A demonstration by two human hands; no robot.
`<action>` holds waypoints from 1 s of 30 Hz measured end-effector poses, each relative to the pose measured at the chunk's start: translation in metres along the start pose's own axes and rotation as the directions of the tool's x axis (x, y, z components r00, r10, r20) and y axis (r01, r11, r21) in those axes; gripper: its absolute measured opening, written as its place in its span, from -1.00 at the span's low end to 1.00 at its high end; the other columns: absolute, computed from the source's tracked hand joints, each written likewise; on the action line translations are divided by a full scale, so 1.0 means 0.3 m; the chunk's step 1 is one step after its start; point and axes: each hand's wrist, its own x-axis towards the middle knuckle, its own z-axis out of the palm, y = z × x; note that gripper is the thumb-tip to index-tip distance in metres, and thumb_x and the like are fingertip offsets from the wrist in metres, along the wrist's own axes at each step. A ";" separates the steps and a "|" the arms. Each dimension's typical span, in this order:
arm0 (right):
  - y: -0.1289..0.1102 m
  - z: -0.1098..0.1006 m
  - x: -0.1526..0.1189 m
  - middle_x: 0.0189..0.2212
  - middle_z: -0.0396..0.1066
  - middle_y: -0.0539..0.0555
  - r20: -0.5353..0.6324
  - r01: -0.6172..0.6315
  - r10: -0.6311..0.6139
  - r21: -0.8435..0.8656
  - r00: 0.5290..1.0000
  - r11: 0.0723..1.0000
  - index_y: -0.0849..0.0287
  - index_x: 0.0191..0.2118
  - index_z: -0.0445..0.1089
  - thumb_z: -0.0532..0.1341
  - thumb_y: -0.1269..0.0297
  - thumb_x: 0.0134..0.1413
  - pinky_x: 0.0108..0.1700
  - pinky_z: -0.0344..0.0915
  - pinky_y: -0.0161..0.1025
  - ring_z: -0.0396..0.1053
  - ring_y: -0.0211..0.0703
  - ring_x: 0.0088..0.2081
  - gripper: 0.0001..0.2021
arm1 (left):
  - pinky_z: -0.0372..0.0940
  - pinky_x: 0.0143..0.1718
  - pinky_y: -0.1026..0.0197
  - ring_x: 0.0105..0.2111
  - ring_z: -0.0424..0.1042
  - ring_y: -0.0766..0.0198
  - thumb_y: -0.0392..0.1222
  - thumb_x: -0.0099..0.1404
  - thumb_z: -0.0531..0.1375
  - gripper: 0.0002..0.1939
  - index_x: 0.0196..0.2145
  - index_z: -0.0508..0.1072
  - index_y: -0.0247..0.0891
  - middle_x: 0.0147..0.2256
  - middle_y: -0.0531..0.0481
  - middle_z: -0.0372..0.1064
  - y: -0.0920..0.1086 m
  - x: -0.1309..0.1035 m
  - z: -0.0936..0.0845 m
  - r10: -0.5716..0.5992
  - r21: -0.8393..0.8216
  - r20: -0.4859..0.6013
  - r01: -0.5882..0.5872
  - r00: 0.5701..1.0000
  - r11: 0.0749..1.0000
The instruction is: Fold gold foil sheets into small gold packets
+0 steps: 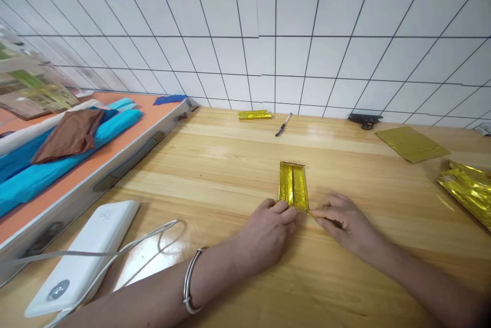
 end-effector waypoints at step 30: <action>-0.078 0.070 -0.061 0.09 0.31 0.07 0.058 0.150 -0.139 -0.464 0.989 0.873 0.24 0.11 0.27 0.08 0.22 0.17 0.06 0.13 0.01 0.21 0.01 0.00 -0.59 | 0.09 0.07 0.04 0.14 0.14 0.02 -0.16 0.37 -0.08 -0.55 0.15 0.16 -0.42 0.16 -0.24 0.14 0.029 -0.111 0.041 0.006 0.036 -0.134 -0.001 0.991 0.999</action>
